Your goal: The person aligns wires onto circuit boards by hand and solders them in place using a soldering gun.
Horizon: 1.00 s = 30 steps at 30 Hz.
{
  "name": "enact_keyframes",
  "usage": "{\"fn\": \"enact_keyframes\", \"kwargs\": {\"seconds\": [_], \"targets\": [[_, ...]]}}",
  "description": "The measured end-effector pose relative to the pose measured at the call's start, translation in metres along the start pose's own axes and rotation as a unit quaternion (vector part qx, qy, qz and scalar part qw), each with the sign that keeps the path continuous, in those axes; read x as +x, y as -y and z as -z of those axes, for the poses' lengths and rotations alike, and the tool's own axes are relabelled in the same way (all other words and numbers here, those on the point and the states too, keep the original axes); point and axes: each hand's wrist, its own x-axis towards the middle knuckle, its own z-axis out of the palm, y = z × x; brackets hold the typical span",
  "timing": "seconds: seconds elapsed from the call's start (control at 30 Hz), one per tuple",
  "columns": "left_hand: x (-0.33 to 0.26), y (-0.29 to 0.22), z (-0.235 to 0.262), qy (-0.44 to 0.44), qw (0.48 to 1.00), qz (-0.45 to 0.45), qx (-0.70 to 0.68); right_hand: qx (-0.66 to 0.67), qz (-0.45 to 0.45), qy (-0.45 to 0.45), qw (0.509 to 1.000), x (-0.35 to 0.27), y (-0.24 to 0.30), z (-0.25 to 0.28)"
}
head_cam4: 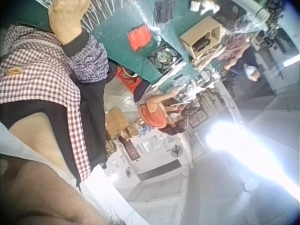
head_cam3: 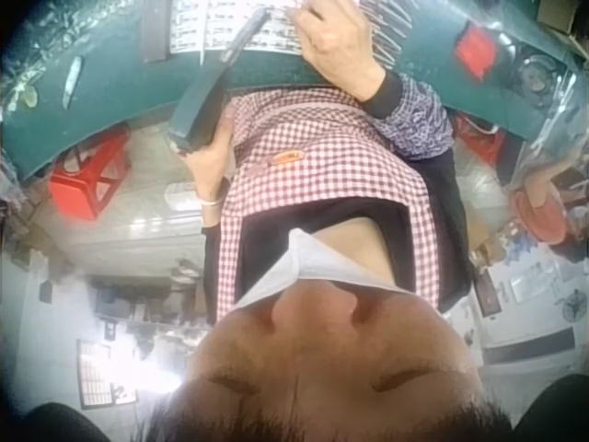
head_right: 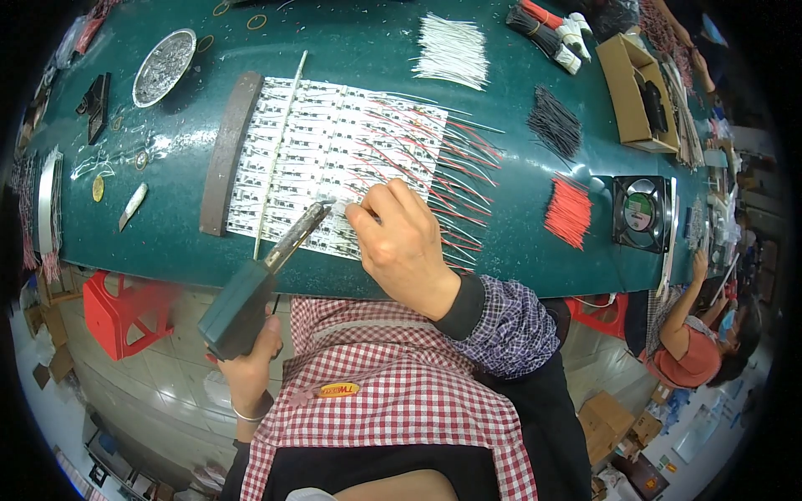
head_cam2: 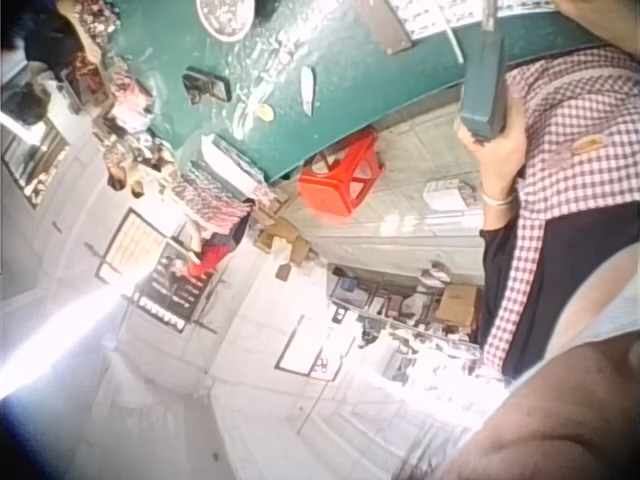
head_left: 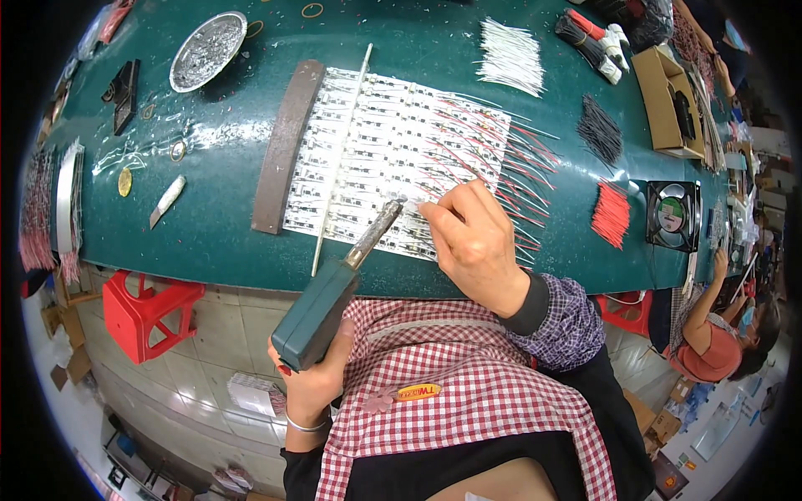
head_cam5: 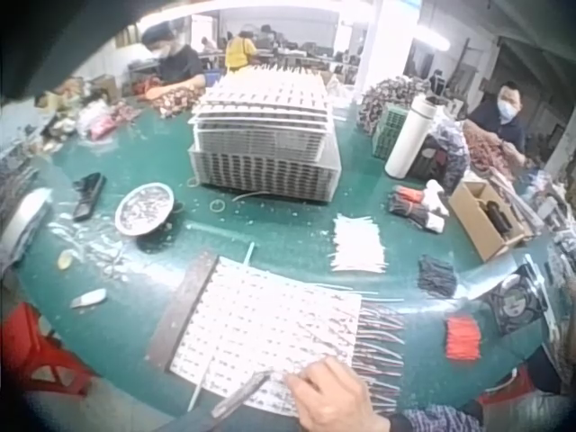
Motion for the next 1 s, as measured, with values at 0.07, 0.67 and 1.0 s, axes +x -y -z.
{"fn": "enact_keyframes", "kwargs": {"seconds": [0.07,0.67,1.0], "targets": [[-0.002,0.009,0.002,0.017,0.999,-0.021,-0.044,0.000,0.001,-0.001,1.000,-0.001,0.000,0.000],[0.000,-0.007,-0.005,-0.015,0.992,0.073,-0.101,0.005,0.003,-0.005,1.000,-0.001,0.001,0.000],[0.000,-0.004,-0.003,0.000,0.992,0.072,-0.105,0.005,0.005,-0.005,1.000,-0.004,0.000,-0.002]]}}
